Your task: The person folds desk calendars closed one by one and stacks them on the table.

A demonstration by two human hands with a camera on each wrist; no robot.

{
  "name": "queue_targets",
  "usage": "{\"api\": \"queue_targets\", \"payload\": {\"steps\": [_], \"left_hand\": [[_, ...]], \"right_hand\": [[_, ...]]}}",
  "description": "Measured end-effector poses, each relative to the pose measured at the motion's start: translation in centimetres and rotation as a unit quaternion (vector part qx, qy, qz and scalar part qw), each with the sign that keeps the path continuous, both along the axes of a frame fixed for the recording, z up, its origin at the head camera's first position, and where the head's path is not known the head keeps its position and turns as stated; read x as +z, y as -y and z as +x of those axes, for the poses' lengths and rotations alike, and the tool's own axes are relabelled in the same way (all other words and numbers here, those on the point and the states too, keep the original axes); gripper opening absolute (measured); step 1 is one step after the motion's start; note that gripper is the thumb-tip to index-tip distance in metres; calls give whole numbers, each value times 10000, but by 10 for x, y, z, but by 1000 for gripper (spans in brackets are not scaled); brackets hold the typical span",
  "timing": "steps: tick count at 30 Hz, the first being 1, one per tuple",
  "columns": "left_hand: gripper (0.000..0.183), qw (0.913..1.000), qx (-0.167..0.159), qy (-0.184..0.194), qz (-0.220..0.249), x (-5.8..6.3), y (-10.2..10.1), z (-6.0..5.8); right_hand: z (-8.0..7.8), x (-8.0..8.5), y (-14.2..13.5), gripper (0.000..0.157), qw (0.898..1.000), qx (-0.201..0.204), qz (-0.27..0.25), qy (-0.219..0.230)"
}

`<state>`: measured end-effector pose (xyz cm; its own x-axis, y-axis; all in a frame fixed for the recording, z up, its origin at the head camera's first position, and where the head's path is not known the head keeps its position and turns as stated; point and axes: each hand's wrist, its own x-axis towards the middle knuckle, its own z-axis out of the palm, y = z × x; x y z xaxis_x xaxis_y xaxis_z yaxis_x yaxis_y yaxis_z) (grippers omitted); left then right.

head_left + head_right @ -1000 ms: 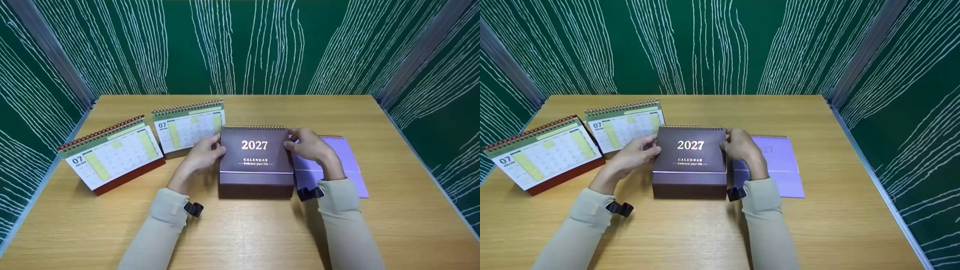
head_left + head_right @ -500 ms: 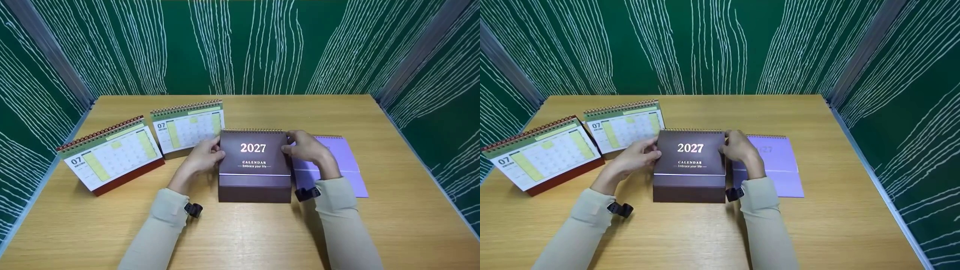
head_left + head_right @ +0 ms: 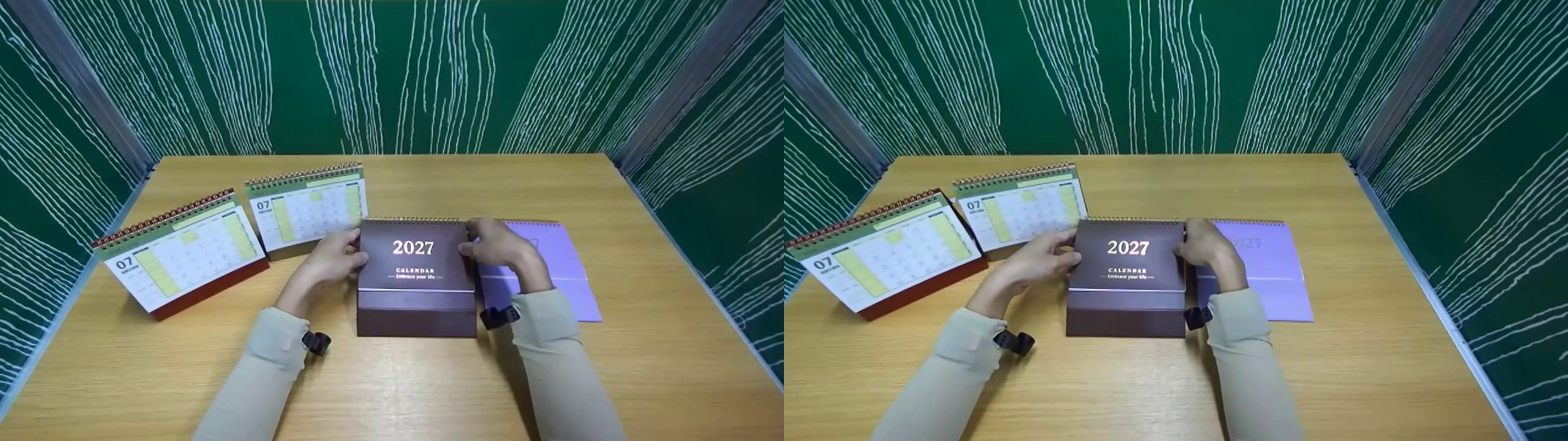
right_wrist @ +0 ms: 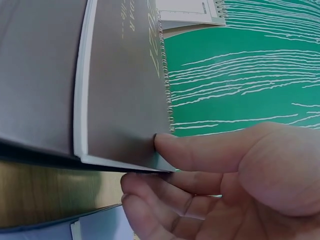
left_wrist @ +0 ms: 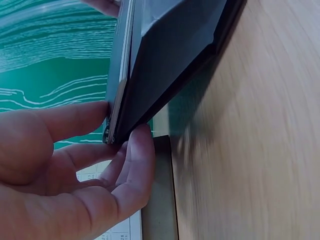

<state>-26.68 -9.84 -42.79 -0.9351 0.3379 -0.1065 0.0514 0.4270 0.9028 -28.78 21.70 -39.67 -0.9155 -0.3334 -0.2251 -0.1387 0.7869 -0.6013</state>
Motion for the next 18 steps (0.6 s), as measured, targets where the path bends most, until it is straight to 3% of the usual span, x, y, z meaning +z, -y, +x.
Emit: {"api": "queue_targets", "payload": {"steps": [7,12,18], "left_hand": [[65,9996,4,285,-72,-1,0,1],[52,9996,-10,260,-148,-3,1,0],[53,9985,42,337,-438,-4,1,0]], "right_hand": [[-1,-2,0,38,9998,108,132,89],[-1,-4,1,47,9992,169,278,218],[-1,-6,2,51,9983,198,426,340]]}}
